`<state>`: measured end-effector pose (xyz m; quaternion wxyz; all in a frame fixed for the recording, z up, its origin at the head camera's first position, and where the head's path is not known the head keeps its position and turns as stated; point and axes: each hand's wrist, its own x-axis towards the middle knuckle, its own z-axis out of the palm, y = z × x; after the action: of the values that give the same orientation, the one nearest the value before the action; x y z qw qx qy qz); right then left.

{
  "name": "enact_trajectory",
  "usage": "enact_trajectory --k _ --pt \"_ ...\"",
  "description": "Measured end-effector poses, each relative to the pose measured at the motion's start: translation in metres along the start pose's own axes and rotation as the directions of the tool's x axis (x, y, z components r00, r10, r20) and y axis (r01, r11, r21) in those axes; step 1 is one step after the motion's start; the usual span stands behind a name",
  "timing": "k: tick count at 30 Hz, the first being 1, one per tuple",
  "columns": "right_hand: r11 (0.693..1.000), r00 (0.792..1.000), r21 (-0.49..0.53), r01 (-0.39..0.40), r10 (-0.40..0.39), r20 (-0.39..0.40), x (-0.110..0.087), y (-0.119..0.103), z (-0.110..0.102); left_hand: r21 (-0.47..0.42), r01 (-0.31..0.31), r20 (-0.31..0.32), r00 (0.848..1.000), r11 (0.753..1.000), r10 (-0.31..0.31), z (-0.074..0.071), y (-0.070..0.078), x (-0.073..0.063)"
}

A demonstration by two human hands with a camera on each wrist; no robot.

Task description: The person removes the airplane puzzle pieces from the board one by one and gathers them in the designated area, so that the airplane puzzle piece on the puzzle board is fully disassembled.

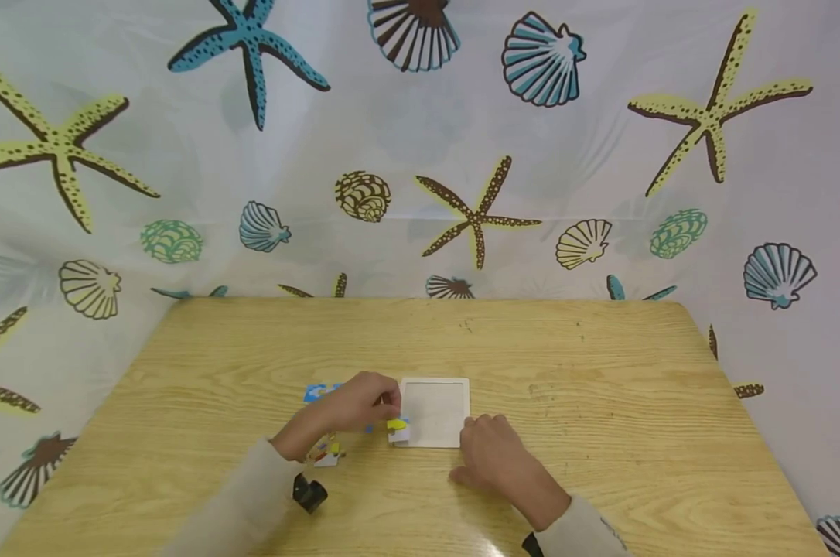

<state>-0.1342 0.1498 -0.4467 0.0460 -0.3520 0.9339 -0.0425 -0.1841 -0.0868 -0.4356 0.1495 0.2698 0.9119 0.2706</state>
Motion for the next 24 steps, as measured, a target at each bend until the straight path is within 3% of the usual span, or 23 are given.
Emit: enact_trajectory --k 12,24 --pt "1.000 1.000 -0.017 -0.019 0.019 -0.002 0.002 -0.002 0.001 -0.044 0.048 0.111 0.993 0.998 -0.043 -0.010 -0.025 -0.023" --pt "0.998 0.998 -0.033 -0.051 0.052 0.029 0.003 -0.006 -0.001 -0.025 -0.018 0.091 0.996 1.000 0.020 -0.010 -0.037 -0.033"
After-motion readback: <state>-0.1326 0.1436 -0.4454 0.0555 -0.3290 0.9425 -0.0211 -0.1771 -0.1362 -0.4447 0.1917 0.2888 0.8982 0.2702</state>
